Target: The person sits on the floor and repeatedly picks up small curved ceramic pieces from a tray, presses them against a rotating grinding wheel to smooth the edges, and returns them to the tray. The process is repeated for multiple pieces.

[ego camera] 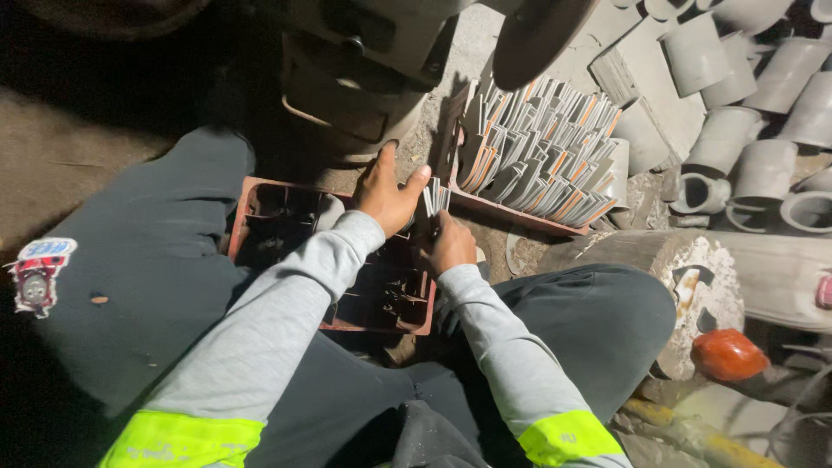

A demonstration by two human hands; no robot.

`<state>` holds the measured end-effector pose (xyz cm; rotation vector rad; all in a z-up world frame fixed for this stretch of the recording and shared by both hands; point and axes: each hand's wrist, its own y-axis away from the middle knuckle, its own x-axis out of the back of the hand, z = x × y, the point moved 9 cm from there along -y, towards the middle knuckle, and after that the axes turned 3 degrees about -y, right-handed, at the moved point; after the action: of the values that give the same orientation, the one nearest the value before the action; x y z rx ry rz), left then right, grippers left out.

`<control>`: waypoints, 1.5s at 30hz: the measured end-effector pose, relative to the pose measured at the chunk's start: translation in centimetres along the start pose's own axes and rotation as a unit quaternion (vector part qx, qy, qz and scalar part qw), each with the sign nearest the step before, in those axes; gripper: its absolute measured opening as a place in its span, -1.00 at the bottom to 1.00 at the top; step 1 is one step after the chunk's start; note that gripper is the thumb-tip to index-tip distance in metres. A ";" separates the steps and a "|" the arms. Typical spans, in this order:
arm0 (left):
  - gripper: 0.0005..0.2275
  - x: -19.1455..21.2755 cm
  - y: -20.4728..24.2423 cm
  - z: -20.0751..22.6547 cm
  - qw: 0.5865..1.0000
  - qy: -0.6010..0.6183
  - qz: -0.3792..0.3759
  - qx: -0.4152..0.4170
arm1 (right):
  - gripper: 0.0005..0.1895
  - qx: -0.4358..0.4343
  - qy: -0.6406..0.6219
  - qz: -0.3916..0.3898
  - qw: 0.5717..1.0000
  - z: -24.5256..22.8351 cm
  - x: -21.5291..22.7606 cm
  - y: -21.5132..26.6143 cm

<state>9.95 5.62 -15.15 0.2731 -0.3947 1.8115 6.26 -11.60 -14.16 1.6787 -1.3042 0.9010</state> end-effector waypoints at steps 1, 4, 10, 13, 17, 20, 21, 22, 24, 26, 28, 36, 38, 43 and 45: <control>-0.37 0.3 -0.5 -0.5 0.999 0.009 -0.012 0.042 | -0.50 -0.003 -0.001 0.008 1.000 0.4 -0.6 -0.2; -0.42 1.7 -1.1 0.1 0.997 0.030 -0.021 0.068 | -0.49 -0.012 0.008 0.022 1.000 1.0 -1.7 -0.3; -0.46 4.5 -1.6 2.1 0.998 0.044 -0.005 0.033 | -0.72 -0.023 0.042 0.029 0.998 -0.1 -2.3 0.7; -0.47 6.5 -2.1 2.2 0.999 0.029 0.006 0.045 | -0.75 -0.003 0.018 0.060 0.998 -0.9 -2.3 1.5; -0.52 8.6 -3.3 2.5 0.997 0.057 0.021 0.054 | -0.61 -0.030 -0.006 0.055 0.998 0.5 -3.0 1.3; -0.56 9.3 -3.5 2.7 0.995 0.072 -0.001 0.065 | -0.67 -0.067 0.035 0.013 0.997 2.3 -5.1 1.6; -0.57 9.4 -3.6 2.8 0.995 0.076 -0.009 0.071 | -0.74 -0.077 0.057 0.004 0.995 2.8 -5.7 1.6; -0.59 9.4 -3.6 2.9 0.994 0.080 -0.016 0.077 | -0.75 -0.086 0.081 -0.006 0.993 3.5 -6.5 1.8; -0.63 9.7 -3.6 3.3 0.994 0.074 -0.026 0.072 | -0.76 -0.103 0.127 -0.028 0.986 4.8 -8.4 2.1; -0.68 10.3 -3.2 3.5 0.996 0.056 -0.032 0.059 | -0.82 -0.086 0.154 -0.030 0.984 5.9 -10.1 2.0; -0.73 10.6 -2.9 3.3 0.994 0.051 -0.056 0.077 | -0.86 -0.081 0.175 -0.036 0.981 7.1 -11.5 2.2; -0.74 16.2 -3.2 5.5 0.990 -0.124 -0.055 0.040 | -0.79 -0.138 0.189 -0.139 0.962 7.3 -12.4 1.5; -0.75 18.4 -3.3 6.1 0.990 -0.123 -0.036 0.050 | -0.78 -0.063 0.180 -0.164 0.968 3.4 -12.3 2.2; -0.82 28.4 -4.0 9.4 0.989 -0.100 0.070 -0.088 | -0.71 0.195 0.041 -0.034 0.979 -11.5 -11.2 4.1; -0.86 31.6 -3.6 9.2 0.988 -0.082 0.111 -0.069 | -0.63 0.202 0.069 -0.054 0.975 -14.0 -12.1 4.1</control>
<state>4.71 30.64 5.81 0.2917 -0.6851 1.9740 -1.14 5.37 -18.38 1.9323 -0.9686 1.2559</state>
